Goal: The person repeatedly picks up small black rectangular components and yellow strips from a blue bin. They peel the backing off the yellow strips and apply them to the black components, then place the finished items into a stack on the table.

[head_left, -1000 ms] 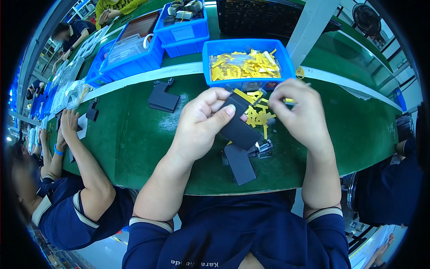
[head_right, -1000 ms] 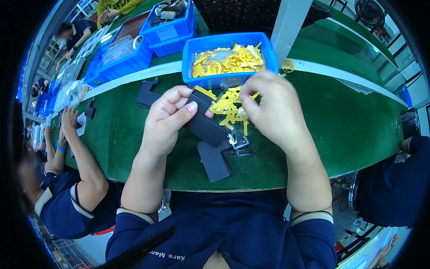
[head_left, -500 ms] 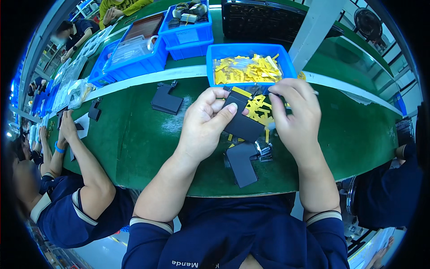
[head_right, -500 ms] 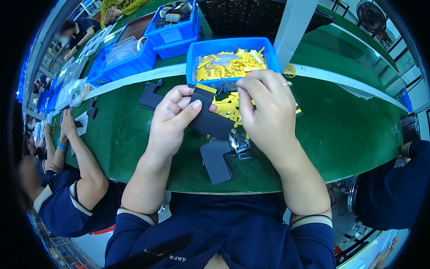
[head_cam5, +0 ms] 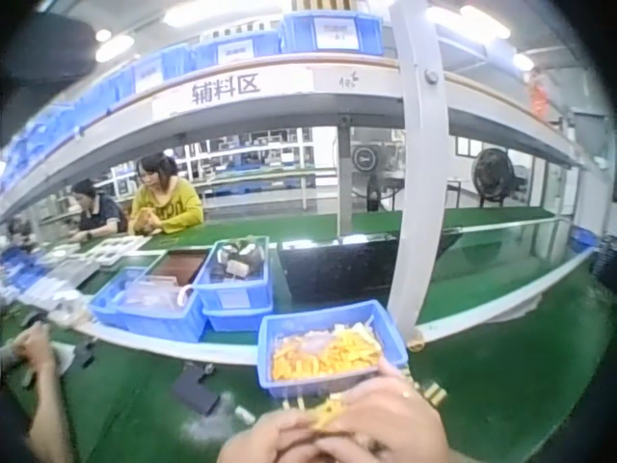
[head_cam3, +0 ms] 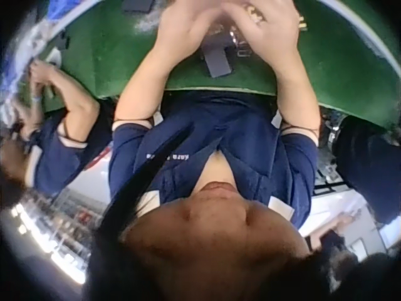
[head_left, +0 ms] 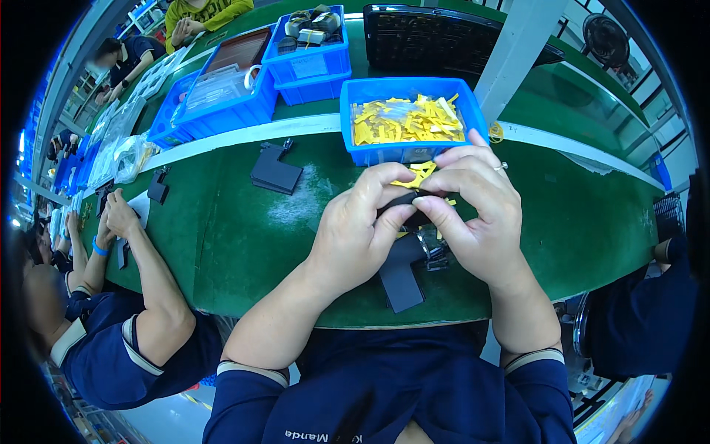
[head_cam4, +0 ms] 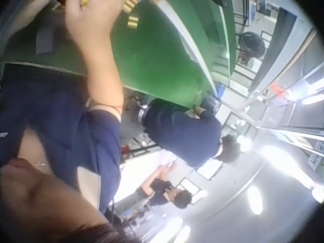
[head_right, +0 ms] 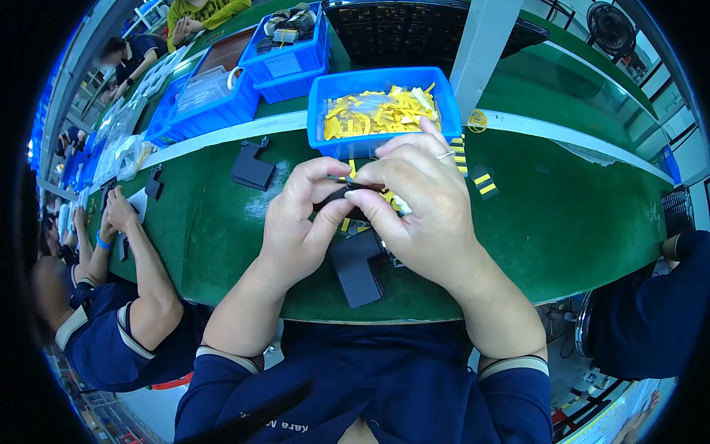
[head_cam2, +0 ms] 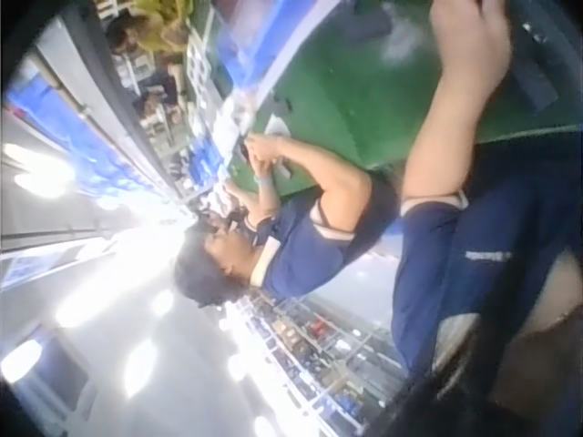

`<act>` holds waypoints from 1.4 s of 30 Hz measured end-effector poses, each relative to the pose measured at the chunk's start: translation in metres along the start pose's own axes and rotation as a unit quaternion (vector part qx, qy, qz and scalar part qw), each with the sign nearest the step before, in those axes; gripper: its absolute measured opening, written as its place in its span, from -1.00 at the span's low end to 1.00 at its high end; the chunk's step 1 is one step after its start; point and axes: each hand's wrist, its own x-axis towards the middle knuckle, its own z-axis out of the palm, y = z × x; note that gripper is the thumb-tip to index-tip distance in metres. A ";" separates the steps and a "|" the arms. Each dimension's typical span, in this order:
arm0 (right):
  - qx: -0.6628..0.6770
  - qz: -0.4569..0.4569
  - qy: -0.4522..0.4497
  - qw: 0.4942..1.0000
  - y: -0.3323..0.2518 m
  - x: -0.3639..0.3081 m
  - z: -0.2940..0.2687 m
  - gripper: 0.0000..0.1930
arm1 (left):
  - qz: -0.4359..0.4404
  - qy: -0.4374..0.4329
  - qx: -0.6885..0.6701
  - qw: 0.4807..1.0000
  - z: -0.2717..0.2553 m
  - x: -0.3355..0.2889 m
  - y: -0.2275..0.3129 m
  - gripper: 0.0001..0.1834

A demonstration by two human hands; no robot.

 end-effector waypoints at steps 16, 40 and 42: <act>-0.032 -0.053 0.148 0.987 0.002 0.005 0.002 -0.70 | -0.109 -0.002 -0.236 0.966 0.001 -0.005 -0.002 -0.70; 0.153 0.179 0.082 0.968 0.004 -0.006 0.004 -0.92 | -0.149 0.009 -0.231 0.961 0.006 -0.006 -0.005 -0.76; 0.144 0.181 0.071 0.970 0.004 -0.007 0.005 -0.93 | -0.145 0.010 -0.220 0.965 0.007 -0.007 -0.006 -0.76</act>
